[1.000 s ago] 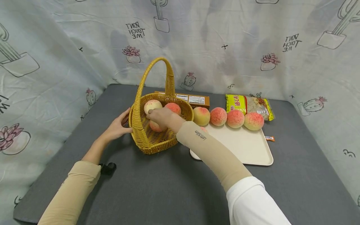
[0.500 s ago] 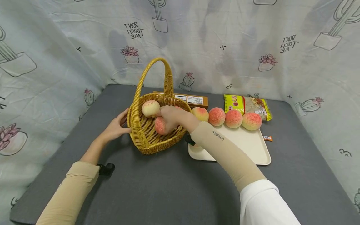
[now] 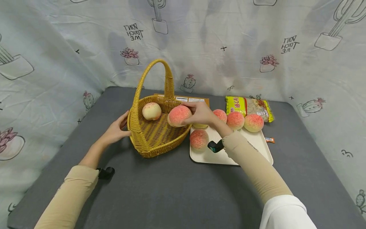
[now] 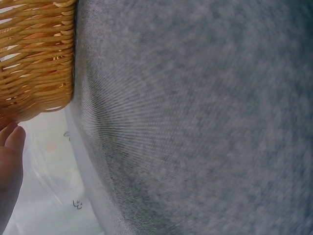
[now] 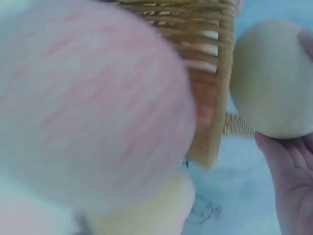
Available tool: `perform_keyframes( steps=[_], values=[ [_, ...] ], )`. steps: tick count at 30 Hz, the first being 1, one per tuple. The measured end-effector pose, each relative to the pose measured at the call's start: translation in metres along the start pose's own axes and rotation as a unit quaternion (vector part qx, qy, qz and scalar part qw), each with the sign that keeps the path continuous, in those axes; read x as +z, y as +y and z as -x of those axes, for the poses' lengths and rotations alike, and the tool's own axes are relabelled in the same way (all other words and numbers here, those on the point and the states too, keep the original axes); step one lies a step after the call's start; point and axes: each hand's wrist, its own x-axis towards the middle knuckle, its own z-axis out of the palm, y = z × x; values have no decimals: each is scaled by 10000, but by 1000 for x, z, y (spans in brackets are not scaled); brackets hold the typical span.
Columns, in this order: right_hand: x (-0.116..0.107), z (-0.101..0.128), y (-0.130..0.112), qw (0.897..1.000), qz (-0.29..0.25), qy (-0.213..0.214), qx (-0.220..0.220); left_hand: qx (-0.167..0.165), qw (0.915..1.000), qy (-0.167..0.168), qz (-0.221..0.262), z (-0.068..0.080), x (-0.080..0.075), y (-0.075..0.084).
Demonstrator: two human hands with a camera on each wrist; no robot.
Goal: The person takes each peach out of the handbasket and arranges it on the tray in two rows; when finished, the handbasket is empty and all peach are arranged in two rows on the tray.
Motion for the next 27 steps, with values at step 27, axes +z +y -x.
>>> perform_keyframes(
  steps=[27],
  values=[
    [-45, 136, 87, 9875, -927, 734, 1038, -80, 9999, -75, -74, -4, 0, -1]
  ],
)
